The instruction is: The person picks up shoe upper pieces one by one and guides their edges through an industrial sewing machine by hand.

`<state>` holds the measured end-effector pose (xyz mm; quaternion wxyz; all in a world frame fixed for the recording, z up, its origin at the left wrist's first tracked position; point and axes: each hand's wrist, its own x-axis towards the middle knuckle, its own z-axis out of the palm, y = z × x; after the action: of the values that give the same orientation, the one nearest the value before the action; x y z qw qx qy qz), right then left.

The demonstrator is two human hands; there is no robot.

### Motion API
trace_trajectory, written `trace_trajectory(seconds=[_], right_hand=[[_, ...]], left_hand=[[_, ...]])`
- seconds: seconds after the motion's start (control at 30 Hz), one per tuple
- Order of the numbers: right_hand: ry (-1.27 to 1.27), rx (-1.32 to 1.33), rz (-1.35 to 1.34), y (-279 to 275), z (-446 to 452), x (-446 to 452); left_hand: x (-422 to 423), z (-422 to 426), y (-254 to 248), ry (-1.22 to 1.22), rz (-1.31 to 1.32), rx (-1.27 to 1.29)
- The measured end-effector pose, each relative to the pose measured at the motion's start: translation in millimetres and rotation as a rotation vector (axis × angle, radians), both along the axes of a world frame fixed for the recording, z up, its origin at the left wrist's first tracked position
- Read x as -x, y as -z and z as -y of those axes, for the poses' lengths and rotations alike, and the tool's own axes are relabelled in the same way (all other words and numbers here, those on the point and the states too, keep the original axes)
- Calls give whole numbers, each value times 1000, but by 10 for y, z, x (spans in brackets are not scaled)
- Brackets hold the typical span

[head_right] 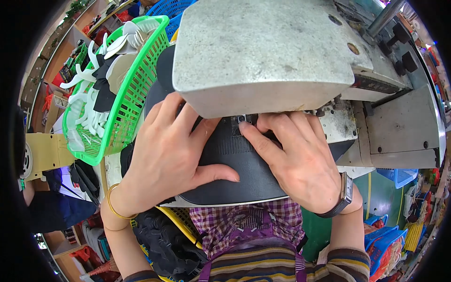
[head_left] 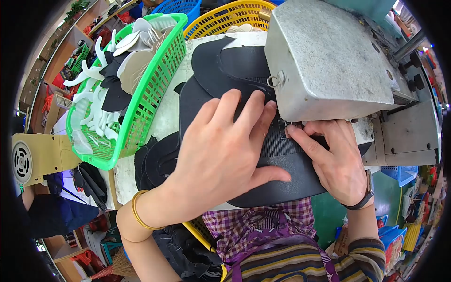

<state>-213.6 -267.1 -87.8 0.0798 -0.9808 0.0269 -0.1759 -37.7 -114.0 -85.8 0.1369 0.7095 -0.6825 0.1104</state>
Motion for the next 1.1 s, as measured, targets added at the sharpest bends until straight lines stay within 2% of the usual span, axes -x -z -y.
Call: trace_trajectory(seconds=[0.27, 0.33, 0.37, 0.4, 0.43, 0.47, 0.5, 0.53, 0.6, 0.63, 0.67, 0.73, 0.77, 0.8, 0.83, 0.9, 1.0, 1.07, 1.1], right_hand=[[-166, -4, 9, -54, 12, -15], [-205, 1, -14, -82, -56, -35], [-208, 3, -36, -103, -79, -44], [-213, 8, -60, -114, -99, -52], [-219, 33, -50, -102, -110, -49], [-214, 35, -39, -94, -145, -55], [-216, 38, -35, -90, -185, -55], [-222, 40, -30, -87, -213, -70], [-458, -30, 169, 27, -310, -57], [-614, -182, 79, 104, -414, 8], [-764, -333, -12, 183, -508, 58], [-800, -353, -175, 489, -652, -26], [-811, -354, -255, 686, -724, -71], [-773, -330, -293, 913, -719, -231], [-639, -263, -229, 1209, -730, -400], [-359, -331, -32, 1401, -822, -968], [-243, -210, 23, 1400, -826, -1337], [-205, -216, 20, 1326, -780, -1395], [-173, -370, -2, 1246, -778, -1349]], left_hand=[[60, -283, 3, -35, -81, -36], [-76, -321, 2, 24, -185, 39], [-252, -285, 79, -26, -218, 235], [-404, -236, 90, -252, -131, 377], [-685, -152, 244, -426, -212, 446], [-800, -85, 218, -541, -611, 236], [-881, -68, 244, -498, -753, 62], [-913, -99, 278, -461, -878, 172], [-889, -291, 380, -396, -1121, 382], [-879, -481, 374, -424, -1175, 436], [-898, -753, 358, -561, -1093, 295], [-772, -1216, 491, -806, -1059, 74], [-802, -1493, 743, -788, -741, 50], [-826, -1712, 1010, -753, -427, 22], [-775, -1816, 1154, -804, -307, 48], [-693, -1937, 1311, -890, -62, 101], [-473, -1692, 926, -1066, 0, -41], [-423, -1573, 738, -914, -238, 49], [-393, -1520, 709, -835, -363, 92]])
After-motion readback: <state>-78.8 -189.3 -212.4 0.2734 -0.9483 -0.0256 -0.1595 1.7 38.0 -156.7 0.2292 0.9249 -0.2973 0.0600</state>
